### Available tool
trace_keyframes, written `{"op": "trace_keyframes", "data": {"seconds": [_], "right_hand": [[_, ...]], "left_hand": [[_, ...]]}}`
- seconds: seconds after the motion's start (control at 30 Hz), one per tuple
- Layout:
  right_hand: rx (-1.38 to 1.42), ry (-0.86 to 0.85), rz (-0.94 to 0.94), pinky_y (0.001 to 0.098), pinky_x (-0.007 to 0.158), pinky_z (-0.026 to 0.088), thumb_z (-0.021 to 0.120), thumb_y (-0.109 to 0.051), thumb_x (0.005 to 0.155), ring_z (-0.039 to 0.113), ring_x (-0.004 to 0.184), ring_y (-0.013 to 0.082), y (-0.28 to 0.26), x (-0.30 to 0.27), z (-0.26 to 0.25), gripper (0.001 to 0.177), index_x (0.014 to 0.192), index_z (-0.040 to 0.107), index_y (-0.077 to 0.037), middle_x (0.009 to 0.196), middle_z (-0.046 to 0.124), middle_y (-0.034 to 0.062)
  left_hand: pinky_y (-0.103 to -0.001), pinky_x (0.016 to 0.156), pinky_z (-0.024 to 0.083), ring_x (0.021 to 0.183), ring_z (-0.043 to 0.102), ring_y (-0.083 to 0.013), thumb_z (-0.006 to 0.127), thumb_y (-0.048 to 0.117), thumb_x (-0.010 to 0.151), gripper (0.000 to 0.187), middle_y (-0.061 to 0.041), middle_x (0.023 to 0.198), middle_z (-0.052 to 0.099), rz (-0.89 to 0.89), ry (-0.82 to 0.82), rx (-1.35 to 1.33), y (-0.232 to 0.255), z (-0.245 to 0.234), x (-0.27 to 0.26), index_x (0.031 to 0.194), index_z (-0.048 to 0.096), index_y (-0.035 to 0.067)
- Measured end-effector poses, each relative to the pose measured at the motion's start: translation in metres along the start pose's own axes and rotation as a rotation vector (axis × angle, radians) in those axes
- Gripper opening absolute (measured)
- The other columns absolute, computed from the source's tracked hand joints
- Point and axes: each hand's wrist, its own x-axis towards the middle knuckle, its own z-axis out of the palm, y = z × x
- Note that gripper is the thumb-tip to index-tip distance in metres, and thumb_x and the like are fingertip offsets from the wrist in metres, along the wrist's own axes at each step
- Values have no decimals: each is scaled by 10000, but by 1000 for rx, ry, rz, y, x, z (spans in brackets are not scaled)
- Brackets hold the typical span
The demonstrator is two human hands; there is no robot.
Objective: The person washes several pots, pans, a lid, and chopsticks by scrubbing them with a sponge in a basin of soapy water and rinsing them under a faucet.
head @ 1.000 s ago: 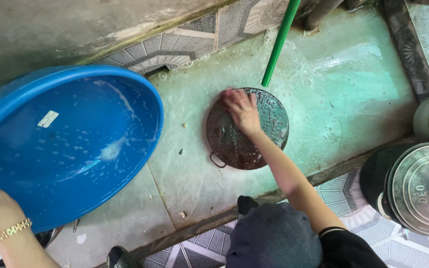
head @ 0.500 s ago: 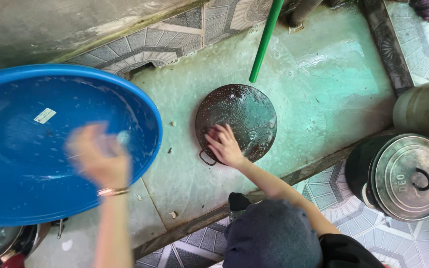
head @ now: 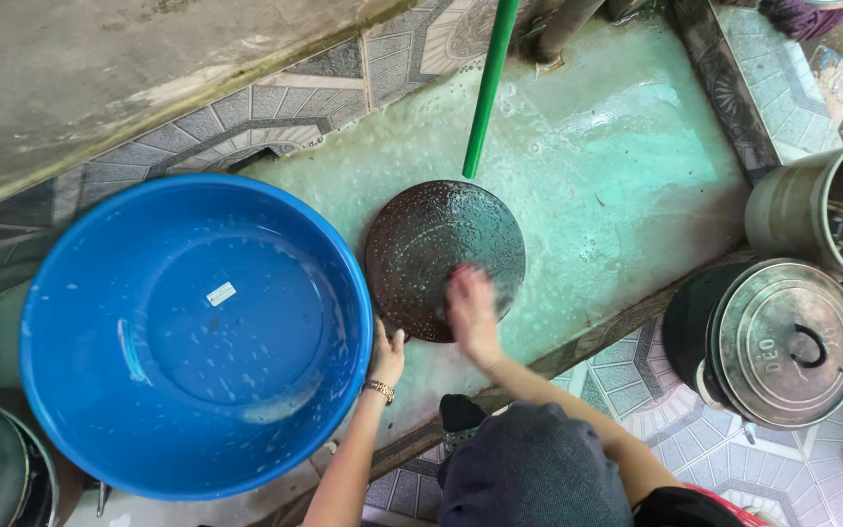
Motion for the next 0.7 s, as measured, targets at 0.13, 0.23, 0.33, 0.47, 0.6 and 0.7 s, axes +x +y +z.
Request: {"op": "trace_keyframes", "data": {"seconds": [0.13,0.23,0.33,0.47,0.6,0.7], "right_hand": [[77,-350,-568,571,1253,243,605,-191,915,326,1527,366,-46,37,40,631,1525,485,-78,1612,394,190],[-205,-298,-691,587,1202,261,605,-223,916,365,1478,310,-53,126,50,592,1481,477,-106,1580,400,124],[-229,-200,-311,585,1249,235,586,-146,997,402,1464,289,-26,177,19,454,1449,541,-148,1589,418,83],[-112,190,-118,558,1266,262,578,-77,991,354,1517,431,35,110,-29,444,1426,531,-4,1608,409,180],[-71,237,-130,592,1258,224,593,-48,902,319,1506,459,11,0,-3,584,1478,496,-32,1582,389,233],[24,-124,-306,577,1255,241,587,-120,876,340,1517,413,-21,-13,27,574,1447,539,-108,1596,389,213]], "left_hand": [[-431,796,576,999,690,-326,600,299,959,625,-198,1262,610,-194,-99,-340,-16,4,17,1500,348,114],[-407,789,589,990,710,-297,558,277,994,617,-179,1289,604,-327,-146,-466,-28,-5,22,1544,310,146],[-382,782,602,982,730,-268,517,255,1030,615,-159,1315,597,-371,-195,-525,-33,-13,18,1589,272,179],[-391,809,597,988,736,-272,585,305,1002,677,-193,1216,670,-221,-255,-487,-27,-17,18,1598,292,172],[-447,877,521,1104,633,-303,610,312,970,695,-214,1315,549,-189,-245,-387,-1,0,12,1582,309,176],[-503,945,444,1220,530,-334,635,319,937,714,-235,1414,429,-84,-146,-63,38,3,-7,1566,326,180]]}}
